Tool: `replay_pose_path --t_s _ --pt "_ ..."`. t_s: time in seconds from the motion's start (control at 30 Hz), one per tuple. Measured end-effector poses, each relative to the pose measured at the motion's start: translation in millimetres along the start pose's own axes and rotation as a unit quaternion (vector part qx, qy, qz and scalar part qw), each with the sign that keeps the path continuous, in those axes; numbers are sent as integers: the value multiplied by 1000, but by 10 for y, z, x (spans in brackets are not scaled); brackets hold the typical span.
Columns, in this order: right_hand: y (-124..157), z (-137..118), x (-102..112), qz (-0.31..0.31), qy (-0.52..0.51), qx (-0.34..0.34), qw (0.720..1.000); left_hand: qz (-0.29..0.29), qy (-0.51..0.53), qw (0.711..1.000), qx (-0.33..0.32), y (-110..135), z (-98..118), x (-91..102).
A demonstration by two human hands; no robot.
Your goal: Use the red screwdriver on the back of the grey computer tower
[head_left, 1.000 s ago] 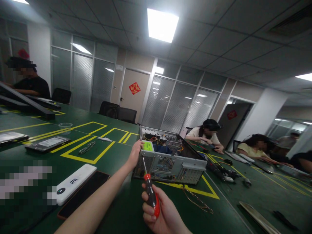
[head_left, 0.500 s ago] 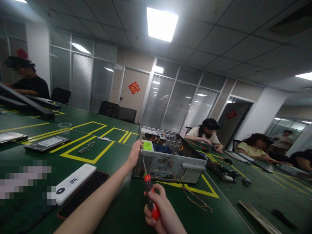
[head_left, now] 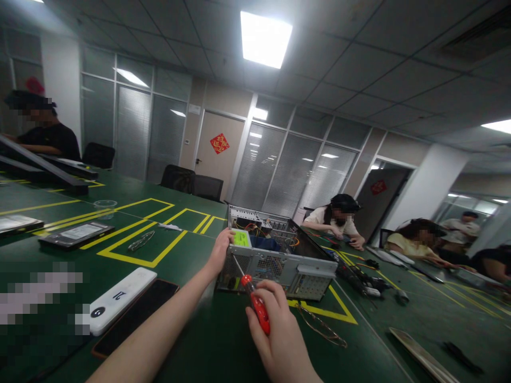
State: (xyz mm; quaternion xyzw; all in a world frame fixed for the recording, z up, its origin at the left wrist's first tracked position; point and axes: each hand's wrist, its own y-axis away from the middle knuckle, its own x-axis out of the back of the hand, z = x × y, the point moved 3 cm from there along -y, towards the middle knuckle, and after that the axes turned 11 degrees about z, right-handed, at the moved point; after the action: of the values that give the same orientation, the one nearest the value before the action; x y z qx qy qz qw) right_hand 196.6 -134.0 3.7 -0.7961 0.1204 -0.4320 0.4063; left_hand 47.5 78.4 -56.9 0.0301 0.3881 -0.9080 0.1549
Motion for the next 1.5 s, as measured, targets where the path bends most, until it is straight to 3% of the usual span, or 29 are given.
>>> replay_pose_path --t_s 0.1,0.2,0.33,0.53,0.63,0.77,0.87,1.0,1.2,1.3,1.5 --pt "-132 -100 28 29 71 71 995 0 1 1000 5 2 21 2" --pt "-250 -204 49 16 69 47 996 0 -1 1000 10 2 27 2" --pt "-291 -330 46 -84 69 -56 992 -1 2 1000 -1 1 25 6" --pt "-213 -400 50 -208 63 -112 970 0 -8 1000 -5 2 51 13" --pt "-205 -369 60 -186 69 -111 974 -6 -10 1000 -6 1 70 13" --pt "-211 -279 56 -99 108 -122 982 -9 -4 1000 -14 2 101 17" --pt "-230 -246 30 -80 139 -128 979 -6 1 1000 -15 5 121 22" --pt "-262 -291 22 -85 127 -114 982 -7 0 1000 -3 9 114 23" --pt "-185 -359 -25 -197 119 -44 972 -7 -3 1000 -6 12 98 16" --pt "-161 -366 -29 -204 127 -28 970 -4 1 1000 -11 9 106 15" --pt "-248 -251 44 -70 163 -105 978 -5 0 1000 -12 2 104 14"
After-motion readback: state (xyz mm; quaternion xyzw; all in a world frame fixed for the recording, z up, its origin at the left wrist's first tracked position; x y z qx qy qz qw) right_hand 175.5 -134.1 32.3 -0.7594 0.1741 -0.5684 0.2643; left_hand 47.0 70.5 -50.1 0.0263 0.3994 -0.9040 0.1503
